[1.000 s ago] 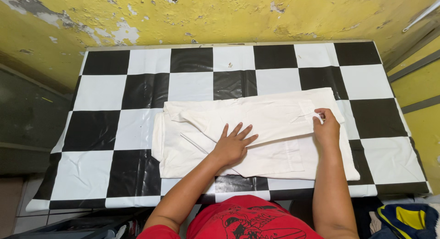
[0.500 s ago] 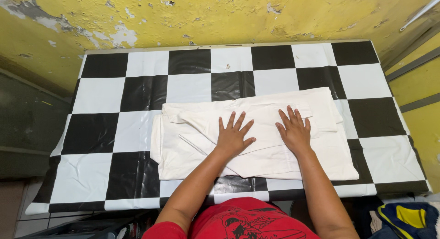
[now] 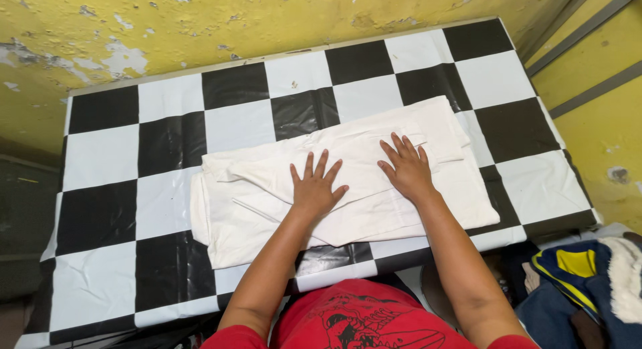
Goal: The person folds a green and red plaid shirt on a checkered ironing board and places it into a drawer. Then the person folds a white shirt on the same board and places it into the drawer.
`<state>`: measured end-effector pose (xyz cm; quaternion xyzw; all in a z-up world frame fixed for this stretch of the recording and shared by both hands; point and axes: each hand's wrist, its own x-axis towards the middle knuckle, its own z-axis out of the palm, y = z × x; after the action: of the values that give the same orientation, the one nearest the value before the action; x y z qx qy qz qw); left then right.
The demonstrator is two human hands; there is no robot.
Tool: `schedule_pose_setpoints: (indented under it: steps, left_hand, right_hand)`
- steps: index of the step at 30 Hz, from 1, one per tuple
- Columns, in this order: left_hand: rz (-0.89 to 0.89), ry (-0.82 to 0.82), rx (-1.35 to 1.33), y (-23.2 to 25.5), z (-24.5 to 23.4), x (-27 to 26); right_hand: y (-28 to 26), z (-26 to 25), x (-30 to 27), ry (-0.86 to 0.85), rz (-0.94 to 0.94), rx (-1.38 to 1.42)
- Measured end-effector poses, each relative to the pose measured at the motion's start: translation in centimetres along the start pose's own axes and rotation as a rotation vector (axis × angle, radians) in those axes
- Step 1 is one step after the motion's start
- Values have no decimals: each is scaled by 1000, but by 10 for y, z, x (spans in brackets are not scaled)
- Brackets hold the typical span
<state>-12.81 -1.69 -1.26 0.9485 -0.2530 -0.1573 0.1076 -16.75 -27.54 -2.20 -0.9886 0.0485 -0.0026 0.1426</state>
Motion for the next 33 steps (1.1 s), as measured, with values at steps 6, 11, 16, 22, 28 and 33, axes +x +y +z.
schedule_pose_setpoints:
  steps: [6, 11, 16, 22, 28, 33]
  left_hand:
    - [-48, -78, 1, 65, 11, 27]
    - [35, -9, -43, 136, 35, 61]
    - [52, 50, -32, 184, 48, 80]
    - [51, 101, -33, 203, 55, 90]
    - [49, 114, -22, 202, 59, 90]
    - [38, 153, -22, 202, 62, 91]
  right_hand:
    - [44, -35, -27, -116, 60, -45]
    - [95, -57, -48, -95, 101, -16]
    - [136, -57, -54, -92, 133, -23]
    - [168, -57, -51, 103, 215, 183]
    - [152, -59, -45, 132, 117, 114]
    - [129, -51, -42, 23, -39, 23]
